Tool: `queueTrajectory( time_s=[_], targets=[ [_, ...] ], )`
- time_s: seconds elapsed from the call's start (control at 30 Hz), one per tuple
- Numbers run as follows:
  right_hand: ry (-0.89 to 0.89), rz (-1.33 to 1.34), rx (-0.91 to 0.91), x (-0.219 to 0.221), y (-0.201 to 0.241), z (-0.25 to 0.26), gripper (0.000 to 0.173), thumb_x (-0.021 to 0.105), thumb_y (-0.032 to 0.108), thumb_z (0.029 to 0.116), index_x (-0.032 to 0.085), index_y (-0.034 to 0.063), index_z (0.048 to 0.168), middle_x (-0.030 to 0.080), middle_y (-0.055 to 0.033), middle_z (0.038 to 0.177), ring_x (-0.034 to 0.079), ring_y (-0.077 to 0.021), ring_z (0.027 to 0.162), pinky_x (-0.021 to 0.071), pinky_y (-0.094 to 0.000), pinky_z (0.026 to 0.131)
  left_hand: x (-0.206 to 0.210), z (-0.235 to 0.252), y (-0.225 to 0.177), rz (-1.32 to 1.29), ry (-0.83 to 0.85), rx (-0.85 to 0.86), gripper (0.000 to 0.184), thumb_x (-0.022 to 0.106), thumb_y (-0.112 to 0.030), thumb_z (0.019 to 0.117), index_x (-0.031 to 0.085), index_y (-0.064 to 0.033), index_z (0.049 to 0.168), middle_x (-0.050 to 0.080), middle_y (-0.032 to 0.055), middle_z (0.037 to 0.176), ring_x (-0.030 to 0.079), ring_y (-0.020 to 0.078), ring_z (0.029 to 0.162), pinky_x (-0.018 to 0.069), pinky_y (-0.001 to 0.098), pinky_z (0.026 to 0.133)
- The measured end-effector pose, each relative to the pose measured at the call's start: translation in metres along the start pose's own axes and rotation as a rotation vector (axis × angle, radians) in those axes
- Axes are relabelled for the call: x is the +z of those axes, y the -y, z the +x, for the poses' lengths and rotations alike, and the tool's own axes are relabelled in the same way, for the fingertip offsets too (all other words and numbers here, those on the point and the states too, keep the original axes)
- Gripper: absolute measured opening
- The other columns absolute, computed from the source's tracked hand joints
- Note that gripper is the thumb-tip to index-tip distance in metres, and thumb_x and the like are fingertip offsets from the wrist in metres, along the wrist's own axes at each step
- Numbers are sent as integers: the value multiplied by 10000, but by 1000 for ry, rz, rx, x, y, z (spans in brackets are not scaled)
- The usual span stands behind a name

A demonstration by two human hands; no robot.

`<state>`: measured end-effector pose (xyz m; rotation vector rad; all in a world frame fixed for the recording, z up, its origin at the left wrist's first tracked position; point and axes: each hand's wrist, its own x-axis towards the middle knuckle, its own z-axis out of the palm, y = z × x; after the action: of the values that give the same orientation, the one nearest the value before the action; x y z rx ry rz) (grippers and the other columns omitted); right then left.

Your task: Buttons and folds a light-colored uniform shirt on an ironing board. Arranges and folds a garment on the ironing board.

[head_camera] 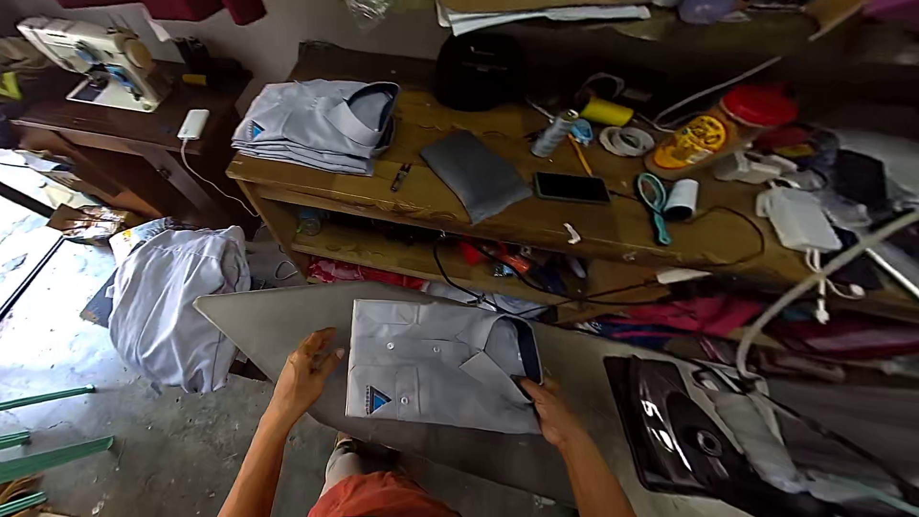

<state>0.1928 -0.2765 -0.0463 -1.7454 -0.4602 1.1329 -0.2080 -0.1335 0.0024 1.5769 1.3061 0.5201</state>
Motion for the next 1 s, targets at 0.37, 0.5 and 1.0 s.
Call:
queueTrajectory(
  time_s=[0.37, 0.5, 1.0],
  targets=[
    [-108, -134, -78, -17, -33, 11, 470, 653, -40, 922, 537, -25, 1377, 650, -138, 1254, 648, -102, 1098, 553, -286, 949, 84, -5, 38, -23, 43, -204, 683, 736, -163, 939, 400, -28, 1517, 717, 185, 1186, 737, 260, 1013, 595, 455, 947],
    [-136, -256, -148, -20, -37, 9, 536, 706, 42, 887, 539, -26, 1391, 640, -185, 1297, 632, -196, 1181, 527, -386, 1009, 83, -10, 45, 177, -50, -152, 616, 719, -297, 954, 489, -61, 1474, 740, 112, 903, 717, 223, 762, 601, 453, 789],
    [104, -151, -12, -43, -25, -20, 1116, 791, 17, 720, 176, 155, 1641, 517, -172, 1480, 634, -245, 1218, 593, -413, 938, 39, -36, 34, 248, 344, -115, 765, 694, -129, 878, 378, -117, 1574, 602, 189, 1361, 642, 300, 1182, 544, 478, 1005]
  ],
)
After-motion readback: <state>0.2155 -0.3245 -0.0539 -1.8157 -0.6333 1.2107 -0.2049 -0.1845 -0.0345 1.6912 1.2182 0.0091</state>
